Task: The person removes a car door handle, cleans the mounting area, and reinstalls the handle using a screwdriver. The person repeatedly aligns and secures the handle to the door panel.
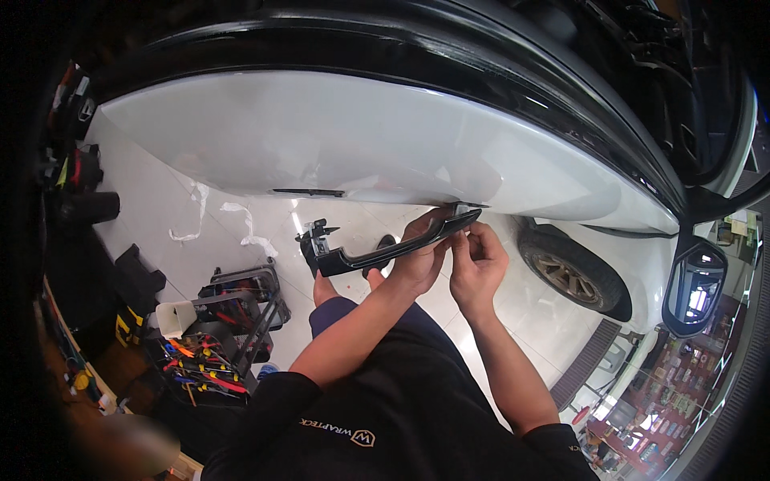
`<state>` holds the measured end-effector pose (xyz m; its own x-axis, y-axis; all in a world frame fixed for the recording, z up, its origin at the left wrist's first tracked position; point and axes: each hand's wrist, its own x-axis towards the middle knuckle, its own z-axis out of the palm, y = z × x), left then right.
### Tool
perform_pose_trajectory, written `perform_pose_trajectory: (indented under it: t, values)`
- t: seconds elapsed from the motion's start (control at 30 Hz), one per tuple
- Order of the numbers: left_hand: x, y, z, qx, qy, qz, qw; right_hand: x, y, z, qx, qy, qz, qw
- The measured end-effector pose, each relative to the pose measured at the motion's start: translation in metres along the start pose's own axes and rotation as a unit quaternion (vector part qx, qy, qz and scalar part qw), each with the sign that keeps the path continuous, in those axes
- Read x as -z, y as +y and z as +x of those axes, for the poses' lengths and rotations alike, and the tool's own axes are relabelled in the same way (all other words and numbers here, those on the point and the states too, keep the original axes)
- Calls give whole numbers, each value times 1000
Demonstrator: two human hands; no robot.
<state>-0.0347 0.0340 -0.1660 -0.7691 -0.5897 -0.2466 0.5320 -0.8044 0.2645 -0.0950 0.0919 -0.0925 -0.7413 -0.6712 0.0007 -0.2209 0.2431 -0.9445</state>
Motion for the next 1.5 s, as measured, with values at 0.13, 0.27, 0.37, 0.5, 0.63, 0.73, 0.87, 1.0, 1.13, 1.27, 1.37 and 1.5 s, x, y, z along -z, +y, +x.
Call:
perform_pose_trajectory:
  t: [0.13, 0.27, 0.37, 0.5, 0.63, 0.73, 0.87, 1.0, 1.13, 1.27, 1.37, 1.5]
  values:
    - [0, 0, -5, -24, -8, 26, 999, -2, -4, -4, -19, 3, -1, 1000]
    - [-1, 0, -6, -30, 0, 31, 999, -5, -2, -6, -23, 8, 12, 1000]
    - [1, 2, -7, -35, -2, 31, 999, -6, -3, -8, -24, 7, 23, 999]
    - [2, 4, -9, -45, -7, 42, 998, -9, -10, -10, -36, 2, 21, 999]
    - [6, 5, -10, -49, -13, 66, 997, -9, -7, -15, -44, 5, 57, 997]
    - [7, 7, -13, -63, -20, 69, 995, -10, -10, -16, -48, 27, 72, 996]
    - [11, 6, -16, -54, -18, 83, 995, -8, -11, -11, -38, 34, 80, 995]
    - [8, 7, -19, -49, -8, 104, 993, -18, -12, -1, -2, 18, 77, 997]
    - [5, 10, -22, -61, 1, 104, 993, -25, -9, -1, 29, 38, 47, 998]
    - [-7, 17, -27, -76, 24, 120, 990, -28, -8, -5, 32, 50, 43, 997]
    - [-3, 22, -31, -62, 28, 144, 987, -33, -12, -7, 11, 49, 61, 997]
    - [-3, 26, -36, -48, 29, 135, 989, -35, -17, -10, -6, 38, 83, 996]
